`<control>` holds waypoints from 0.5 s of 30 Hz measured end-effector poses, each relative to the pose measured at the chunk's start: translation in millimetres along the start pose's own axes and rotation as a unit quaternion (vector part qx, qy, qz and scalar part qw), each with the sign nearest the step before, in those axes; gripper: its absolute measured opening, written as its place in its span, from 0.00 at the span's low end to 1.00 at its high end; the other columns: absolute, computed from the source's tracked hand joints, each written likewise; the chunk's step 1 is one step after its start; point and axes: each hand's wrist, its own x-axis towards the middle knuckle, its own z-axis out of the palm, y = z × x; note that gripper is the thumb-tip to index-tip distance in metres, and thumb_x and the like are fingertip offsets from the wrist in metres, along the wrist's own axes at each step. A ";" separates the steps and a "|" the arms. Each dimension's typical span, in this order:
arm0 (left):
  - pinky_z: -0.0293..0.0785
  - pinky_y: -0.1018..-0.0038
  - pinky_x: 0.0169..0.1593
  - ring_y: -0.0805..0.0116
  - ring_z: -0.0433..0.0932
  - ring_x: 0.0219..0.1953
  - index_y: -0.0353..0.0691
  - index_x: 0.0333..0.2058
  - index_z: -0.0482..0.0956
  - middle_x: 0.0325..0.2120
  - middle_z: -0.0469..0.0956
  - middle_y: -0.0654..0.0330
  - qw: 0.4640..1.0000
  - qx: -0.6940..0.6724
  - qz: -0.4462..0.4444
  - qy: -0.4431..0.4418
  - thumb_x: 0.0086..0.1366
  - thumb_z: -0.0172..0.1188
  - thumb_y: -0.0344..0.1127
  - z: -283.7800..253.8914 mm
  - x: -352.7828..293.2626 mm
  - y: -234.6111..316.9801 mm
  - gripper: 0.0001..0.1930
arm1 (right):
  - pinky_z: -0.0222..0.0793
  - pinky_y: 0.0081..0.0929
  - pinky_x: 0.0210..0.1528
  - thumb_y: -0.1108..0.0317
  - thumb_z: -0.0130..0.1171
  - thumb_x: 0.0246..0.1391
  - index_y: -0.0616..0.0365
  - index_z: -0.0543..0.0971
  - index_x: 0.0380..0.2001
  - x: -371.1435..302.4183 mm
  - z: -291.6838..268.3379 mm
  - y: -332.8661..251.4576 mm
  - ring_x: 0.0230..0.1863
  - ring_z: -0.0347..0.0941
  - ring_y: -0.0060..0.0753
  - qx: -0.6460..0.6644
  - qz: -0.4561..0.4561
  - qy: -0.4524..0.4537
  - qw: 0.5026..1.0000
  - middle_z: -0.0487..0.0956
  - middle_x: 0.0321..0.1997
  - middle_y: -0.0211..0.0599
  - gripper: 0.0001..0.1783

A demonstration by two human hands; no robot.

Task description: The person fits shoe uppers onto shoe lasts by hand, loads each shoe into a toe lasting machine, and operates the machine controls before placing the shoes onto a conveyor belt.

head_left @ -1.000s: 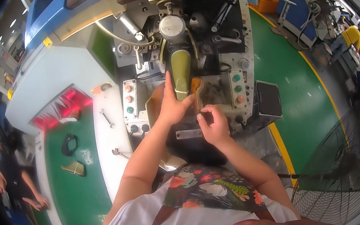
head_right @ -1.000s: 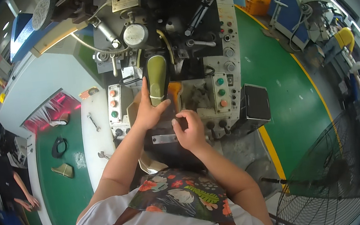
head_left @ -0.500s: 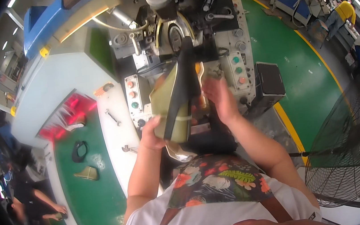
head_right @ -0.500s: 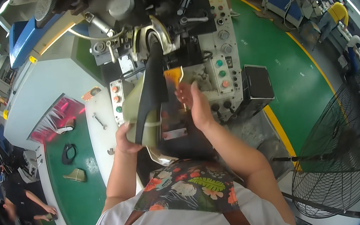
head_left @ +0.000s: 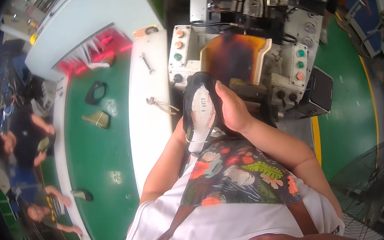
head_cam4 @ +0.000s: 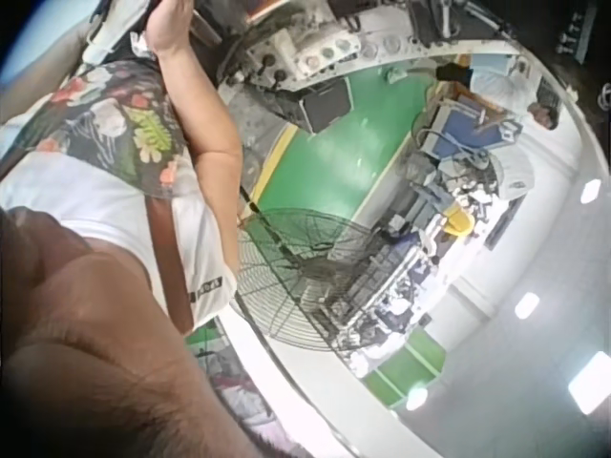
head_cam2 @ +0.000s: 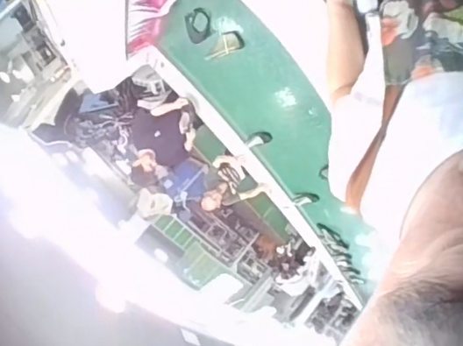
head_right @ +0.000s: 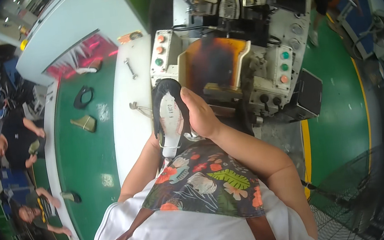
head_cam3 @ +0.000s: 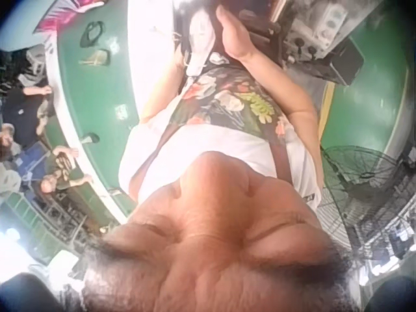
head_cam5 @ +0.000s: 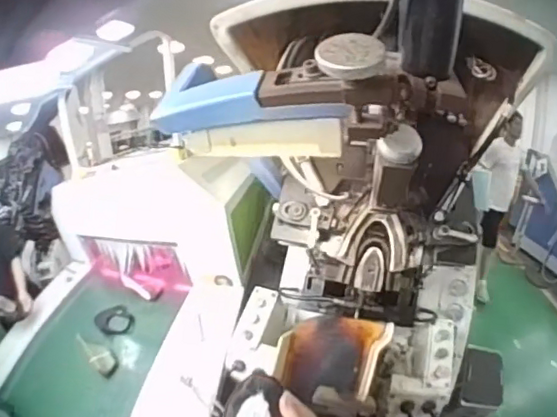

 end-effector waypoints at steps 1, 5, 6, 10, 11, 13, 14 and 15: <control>0.79 0.67 0.53 0.62 0.80 0.50 0.34 0.59 0.72 0.50 0.79 0.52 0.999 -0.027 0.010 -0.015 0.75 0.51 0.40 -6.3 -4.1 -1.1 0.20 | 0.63 0.30 0.66 0.56 0.37 0.75 0.65 0.71 0.61 1.9 1.2 6.6 0.61 0.71 0.31 -0.010 0.008 0.001 1.000 0.76 0.60 0.40 0.26; 0.78 0.71 0.54 0.65 0.79 0.52 0.35 0.61 0.70 0.53 0.78 0.54 0.997 -0.048 -0.008 0.059 0.76 0.50 0.40 6.2 -22.1 -2.8 0.21 | 0.68 0.21 0.52 0.58 0.47 0.72 0.64 0.76 0.51 10.2 21.6 10.3 0.46 0.71 0.18 -0.094 0.021 0.059 0.994 0.79 0.45 0.29 0.19; 0.77 0.73 0.56 0.65 0.78 0.54 0.35 0.63 0.68 0.56 0.76 0.54 0.997 -0.017 0.013 0.074 0.76 0.50 0.39 15.0 -24.8 -1.9 0.22 | 0.68 0.21 0.52 0.58 0.47 0.72 0.64 0.76 0.51 14.7 20.4 15.3 0.46 0.71 0.18 -0.092 0.029 0.047 0.994 0.79 0.45 0.29 0.19; 0.76 0.68 0.58 0.62 0.78 0.55 0.36 0.65 0.66 0.57 0.75 0.52 0.989 -0.059 0.043 0.127 0.76 0.48 0.46 -26.5 -54.7 -13.1 0.26 | 0.72 0.25 0.50 0.59 0.57 0.66 0.65 0.76 0.51 37.2 4.8 21.9 0.43 0.75 0.24 -0.331 0.096 0.010 0.939 0.81 0.44 0.36 0.20; 0.77 0.65 0.58 0.61 0.78 0.55 0.36 0.66 0.65 0.57 0.75 0.51 0.979 -0.068 0.036 0.187 0.76 0.47 0.51 -34.8 -66.0 -14.7 0.28 | 0.71 0.26 0.52 0.62 0.59 0.65 0.65 0.74 0.55 38.8 -4.1 28.0 0.48 0.75 0.26 -0.386 0.065 -0.005 0.920 0.79 0.49 0.39 0.22; 0.77 0.62 0.57 0.59 0.78 0.55 0.37 0.65 0.66 0.57 0.75 0.51 0.966 -0.031 0.046 0.252 0.76 0.45 0.55 -69.4 -104.1 -9.5 0.30 | 0.71 0.31 0.58 0.68 0.65 0.58 0.61 0.69 0.62 39.8 -7.2 22.2 0.57 0.74 0.35 -0.518 0.023 -0.017 0.855 0.75 0.58 0.46 0.30; 0.77 0.59 0.56 0.58 0.78 0.55 0.38 0.65 0.67 0.57 0.75 0.50 0.950 0.006 0.036 0.310 0.75 0.44 0.59 -88.0 -128.8 -5.9 0.33 | 0.71 0.33 0.58 0.68 0.66 0.56 0.60 0.72 0.60 40.1 -5.0 12.6 0.57 0.74 0.39 -0.548 -0.058 -0.018 0.834 0.76 0.57 0.45 0.29; 0.78 0.58 0.55 0.58 0.78 0.54 0.38 0.64 0.68 0.56 0.75 0.51 0.920 0.008 0.042 0.391 0.75 0.43 0.60 -101.1 -152.3 -0.9 0.33 | 0.70 0.34 0.59 0.68 0.66 0.56 0.60 0.73 0.58 41.9 -7.1 1.2 0.58 0.74 0.41 -0.580 -0.108 -0.017 0.807 0.76 0.57 0.45 0.27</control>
